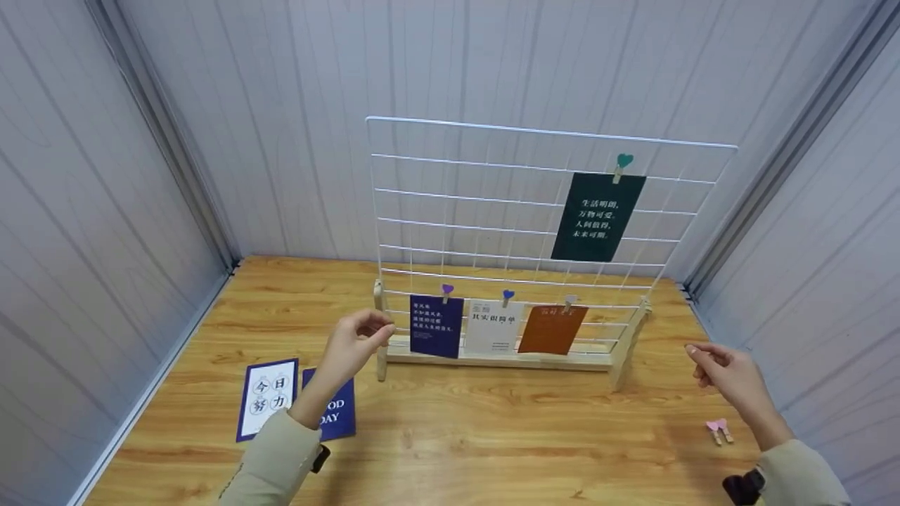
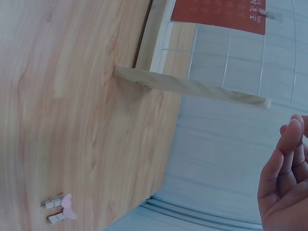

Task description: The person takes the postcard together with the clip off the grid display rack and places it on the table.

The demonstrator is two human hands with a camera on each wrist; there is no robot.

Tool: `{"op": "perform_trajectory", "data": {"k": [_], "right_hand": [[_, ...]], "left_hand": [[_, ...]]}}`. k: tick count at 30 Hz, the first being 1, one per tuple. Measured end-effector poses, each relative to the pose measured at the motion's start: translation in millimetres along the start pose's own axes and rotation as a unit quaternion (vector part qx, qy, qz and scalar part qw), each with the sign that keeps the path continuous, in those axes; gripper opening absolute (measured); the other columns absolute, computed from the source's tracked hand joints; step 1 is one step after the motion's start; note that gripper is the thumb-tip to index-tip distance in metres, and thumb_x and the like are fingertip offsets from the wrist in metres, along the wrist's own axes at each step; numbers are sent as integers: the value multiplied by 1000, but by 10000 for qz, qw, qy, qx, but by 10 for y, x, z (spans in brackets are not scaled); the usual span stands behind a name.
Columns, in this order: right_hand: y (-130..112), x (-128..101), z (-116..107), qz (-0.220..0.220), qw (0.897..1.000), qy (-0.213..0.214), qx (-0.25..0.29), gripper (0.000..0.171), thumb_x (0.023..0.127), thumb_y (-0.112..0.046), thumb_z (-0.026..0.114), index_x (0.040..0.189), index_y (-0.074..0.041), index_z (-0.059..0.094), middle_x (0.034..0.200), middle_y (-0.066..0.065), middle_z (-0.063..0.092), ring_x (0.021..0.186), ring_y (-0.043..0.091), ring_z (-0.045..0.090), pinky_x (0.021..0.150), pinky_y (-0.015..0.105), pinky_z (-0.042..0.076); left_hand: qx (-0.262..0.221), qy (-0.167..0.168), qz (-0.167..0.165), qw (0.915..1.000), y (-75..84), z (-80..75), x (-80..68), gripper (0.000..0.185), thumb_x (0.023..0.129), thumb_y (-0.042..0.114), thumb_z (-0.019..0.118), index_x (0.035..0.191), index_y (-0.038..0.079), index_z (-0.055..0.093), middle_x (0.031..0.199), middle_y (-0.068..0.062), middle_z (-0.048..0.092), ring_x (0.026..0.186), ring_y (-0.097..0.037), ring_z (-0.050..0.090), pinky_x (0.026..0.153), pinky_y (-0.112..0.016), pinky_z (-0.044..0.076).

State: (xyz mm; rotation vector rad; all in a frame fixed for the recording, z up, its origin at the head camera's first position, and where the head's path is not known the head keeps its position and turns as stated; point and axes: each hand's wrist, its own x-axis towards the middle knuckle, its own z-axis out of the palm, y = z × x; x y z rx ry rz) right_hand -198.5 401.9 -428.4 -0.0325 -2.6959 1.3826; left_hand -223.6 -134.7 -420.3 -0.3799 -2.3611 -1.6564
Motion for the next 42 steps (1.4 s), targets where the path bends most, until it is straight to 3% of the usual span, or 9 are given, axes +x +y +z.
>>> {"op": "perform_trajectory", "data": {"k": [5,6,12,13,16,23,28,36,42], "right_hand": [[-15,81,7,-437,9983,-94,366,49,87,-35,53,113,7,53,69,16,56,58,20,55,54,31,49],[290,254,-10,-637,9951,-244,709,47,87,-35,53,112,5,55,70,14,57,58,18,55,54,29,49],[149,293,7,-895,9931,-338,677,42,88,-31,53,111,5,56,69,13,57,58,18,55,53,27,48],[-203,133,29,-791,9962,-191,324,43,89,-29,52,111,8,54,67,14,56,57,19,55,52,28,49],[-365,108,56,-934,9953,-109,234,37,90,-20,51,110,11,53,64,11,56,54,14,54,50,25,48],[-529,162,65,-1084,9941,-15,85,32,90,-15,50,108,11,55,63,14,56,52,14,55,48,25,47],[-605,200,52,-1147,9933,4,99,36,90,-22,51,107,10,56,64,16,56,52,18,55,49,25,48],[-707,306,64,-1320,9910,153,134,35,89,-23,53,104,8,57,62,10,56,51,15,54,48,24,48],[-807,359,48,-1331,9909,170,75,34,89,-23,52,105,7,57,64,12,57,51,14,54,48,24,48]], "left_hand": [[-183,-171,189,9995,213,73,12,8,80,2,62,85,-4,62,74,-7,60,64,-21,56,58,-22,45],[-204,-214,210,9993,277,85,9,8,80,1,62,85,-5,61,74,-8,60,65,-23,56,58,-22,45],[-61,-376,337,9987,574,158,-8,8,81,-1,60,85,-7,60,75,-13,59,66,-28,56,57,-20,43],[-56,-395,355,9986,586,173,-3,7,81,-1,60,84,-7,60,75,-13,59,66,-28,56,57,-20,44],[-82,-471,450,9978,595,218,22,7,81,0,60,85,-6,60,76,-13,59,67,-28,56,57,-20,44],[-199,-628,462,9968,341,378,221,11,83,11,61,87,1,61,73,-6,59,64,-20,54,53,-22,44],[-308,-657,391,9966,347,450,300,14,83,15,62,89,2,62,74,-5,60,62,-17,54,52,-27,47],[-626,-883,418,9932,649,505,328,14,84,5,58,91,-7,59,77,-13,59,66,-29,56,53,-22,44],[-610,-941,369,9930,849,562,351,14,84,4,57,91,-8,59,77,-16,58,60,-10,52,51,-19,43]]}}
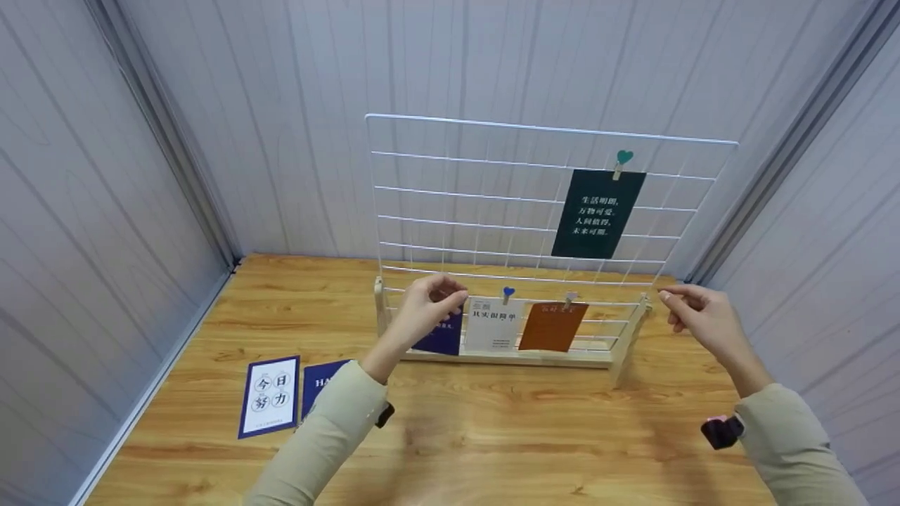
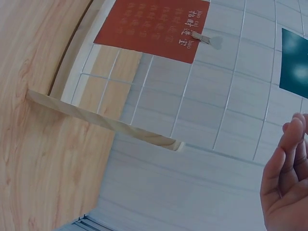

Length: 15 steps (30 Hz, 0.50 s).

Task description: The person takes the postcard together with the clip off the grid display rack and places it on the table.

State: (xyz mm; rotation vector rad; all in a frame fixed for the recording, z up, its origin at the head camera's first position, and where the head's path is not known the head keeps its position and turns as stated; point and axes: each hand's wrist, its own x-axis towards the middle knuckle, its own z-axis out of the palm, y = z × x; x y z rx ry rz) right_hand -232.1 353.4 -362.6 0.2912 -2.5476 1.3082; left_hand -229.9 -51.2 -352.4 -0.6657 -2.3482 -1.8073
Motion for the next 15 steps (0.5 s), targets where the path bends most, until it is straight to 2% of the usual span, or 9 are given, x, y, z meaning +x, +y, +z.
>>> {"op": "perform_trajectory", "data": {"k": [2,4,9,11,15], "right_hand": [[-109,4,-3,-49,10000,-26,-66,33,90,-21,51,106,8,57,65,14,57,51,14,54,48,23,48],[-234,5,-2,-141,9998,-44,-106,32,90,-19,50,106,9,57,65,15,56,51,14,54,48,22,47],[-484,40,-3,-335,9993,-21,-160,29,90,-14,50,104,11,56,63,15,56,50,14,53,48,21,47],[-539,69,-11,-401,9990,1,-192,29,90,-14,51,104,12,57,63,15,56,50,14,53,48,21,47],[-655,124,-21,-520,9985,50,-167,29,90,-14,51,103,11,57,63,13,55,51,14,53,49,21,47]], "left_hand": [[-71,-38,18,10000,16,26,30,14,84,4,57,91,-8,58,77,-15,58,59,-9,51,50,-18,43],[-110,-97,0,9999,36,51,57,15,85,4,57,92,-8,58,77,-14,58,60,-14,53,51,-18,44],[-73,-256,-144,9995,-156,130,200,19,85,15,60,95,-1,60,82,-5,59,68,-19,55,58,-27,48],[8,-308,-160,9994,-226,164,267,20,84,18,60,96,2,61,84,-3,59,71,-15,55,62,-30,48],[73,-414,-88,9991,-168,216,342,18,84,18,60,96,4,61,86,-2,59,75,-17,55,65,-30,47]]}}
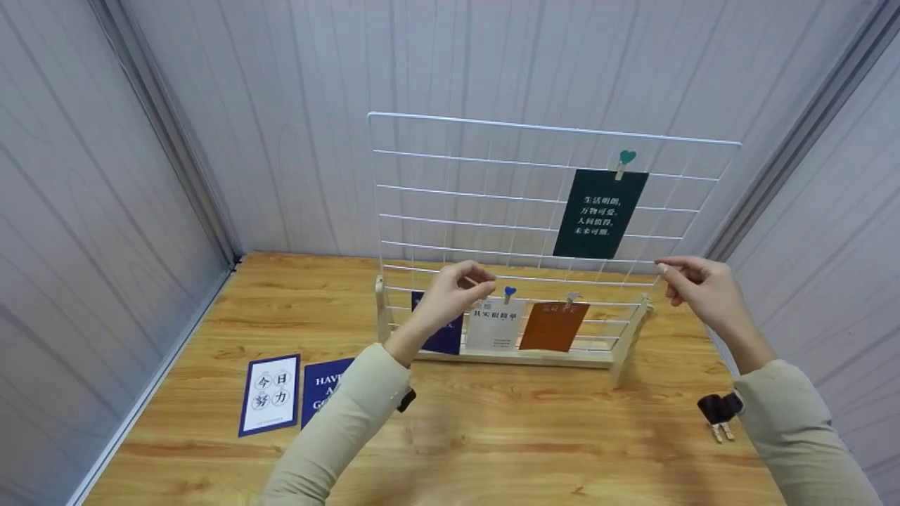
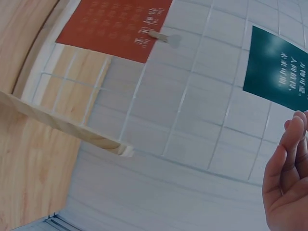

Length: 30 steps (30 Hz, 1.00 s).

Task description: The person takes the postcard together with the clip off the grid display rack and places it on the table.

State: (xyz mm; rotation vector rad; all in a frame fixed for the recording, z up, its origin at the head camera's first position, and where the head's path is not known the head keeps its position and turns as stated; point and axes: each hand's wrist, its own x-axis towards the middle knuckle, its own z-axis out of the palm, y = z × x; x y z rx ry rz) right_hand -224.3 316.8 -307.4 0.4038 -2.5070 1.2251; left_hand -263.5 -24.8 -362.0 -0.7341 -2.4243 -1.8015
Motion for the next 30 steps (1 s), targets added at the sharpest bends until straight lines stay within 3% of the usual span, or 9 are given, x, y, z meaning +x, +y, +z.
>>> {"op": "perform_trajectory", "data": {"k": [6,11,19,30], "right_hand": [[-132,77,9,-206,9997,110,72,27,89,-12,51,102,11,58,63,15,56,50,15,53,48,20,46],[-161,134,32,-224,9996,173,-37,27,89,-13,52,103,10,58,63,14,56,51,16,52,49,20,46],[-23,311,47,-209,9993,308,8,30,88,-22,54,104,2,61,65,15,56,52,16,52,49,22,47],[-143,448,76,-160,9984,523,119,33,87,-28,54,106,-1,61,67,12,55,56,15,52,52,19,46]], "left_hand": [[-56,-159,61,9998,84,81,111,20,84,19,60,98,5,61,89,-1,60,80,-20,56,64,-26,47],[5,-226,68,9997,110,137,161,22,85,20,59,102,5,61,93,-1,59,83,-14,55,70,-25,46],[110,-81,-39,9999,151,220,242,24,86,22,58,105,8,60,95,3,58,86,-10,53,74,-23,44],[-102,90,-56,9999,173,348,383,25,86,23,57,107,10,58,98,4,56,90,-10,52,76,-20,44]]}}
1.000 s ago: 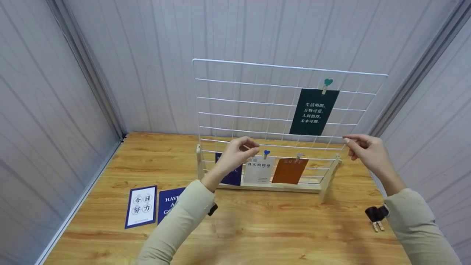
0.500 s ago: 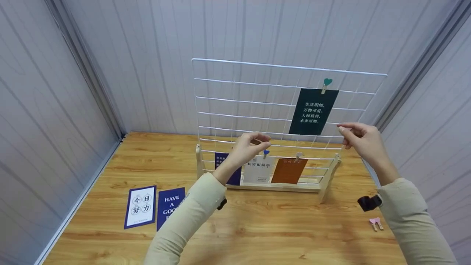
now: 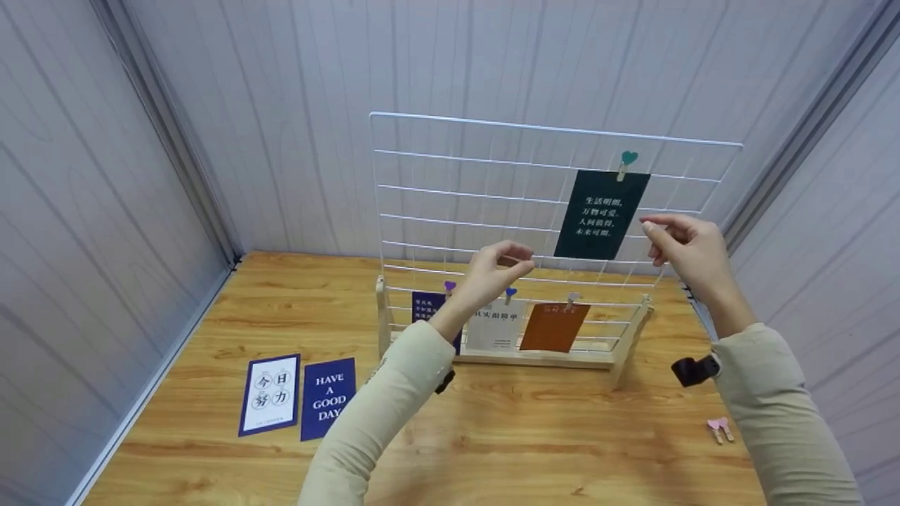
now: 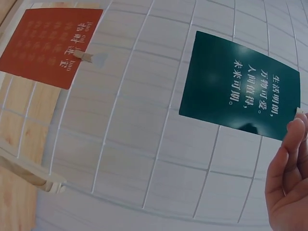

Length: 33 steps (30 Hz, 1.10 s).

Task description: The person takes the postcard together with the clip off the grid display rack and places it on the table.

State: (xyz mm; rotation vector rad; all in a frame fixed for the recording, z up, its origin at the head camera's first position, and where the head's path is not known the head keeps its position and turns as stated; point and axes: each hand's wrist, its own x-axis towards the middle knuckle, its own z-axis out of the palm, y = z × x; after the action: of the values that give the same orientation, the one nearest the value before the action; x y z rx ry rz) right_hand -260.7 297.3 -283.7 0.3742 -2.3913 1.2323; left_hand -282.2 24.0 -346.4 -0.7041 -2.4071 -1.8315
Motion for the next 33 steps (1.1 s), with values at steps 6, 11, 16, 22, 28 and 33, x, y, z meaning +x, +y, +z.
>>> {"op": "perform_trajectory", "data": {"k": [6,11,16,22,28,33], "right_hand": [[-147,76,24,-52,9994,55,347,32,88,-20,55,106,6,59,64,10,55,53,12,51,51,17,46],[-335,81,35,-124,9987,102,474,32,89,-16,53,107,10,55,64,9,53,53,12,50,52,17,45],[-410,127,30,-62,9975,293,645,32,88,-16,54,107,9,56,64,10,53,53,12,50,53,17,46],[-453,210,31,11,9948,499,885,30,88,-16,55,108,7,56,64,8,53,52,12,50,52,17,46],[-478,264,40,27,9941,547,937,29,87,-14,55,108,6,56,63,8,52,51,12,50,51,17,46],[-491,292,48,27,9942,628,872,29,88,-15,54,110,4,57,62,9,52,51,13,50,52,17,46]], "left_hand": [[70,150,181,9997,66,70,88,24,86,20,58,108,10,58,101,1,56,89,-10,52,75,-20,44],[151,275,212,9993,111,139,162,24,87,21,57,108,10,58,99,3,56,90,-12,53,73,-19,44],[167,298,221,9992,134,191,215,26,87,22,56,110,9,58,101,4,56,90,-11,52,73,-19,44],[235,269,134,9993,135,212,239,29,88,23,55,114,10,55,108,1,55,94,-10,50,75,-19,43],[251,271,-46,9993,92,240,264,29,88,25,55,114,11,55,112,-2,54,97,-11,50,77,-20,43],[195,281,-192,9992,64,269,266,30,88,25,54,115,12,54,111,1,54,99,-10,49,79,-20,42]]}}
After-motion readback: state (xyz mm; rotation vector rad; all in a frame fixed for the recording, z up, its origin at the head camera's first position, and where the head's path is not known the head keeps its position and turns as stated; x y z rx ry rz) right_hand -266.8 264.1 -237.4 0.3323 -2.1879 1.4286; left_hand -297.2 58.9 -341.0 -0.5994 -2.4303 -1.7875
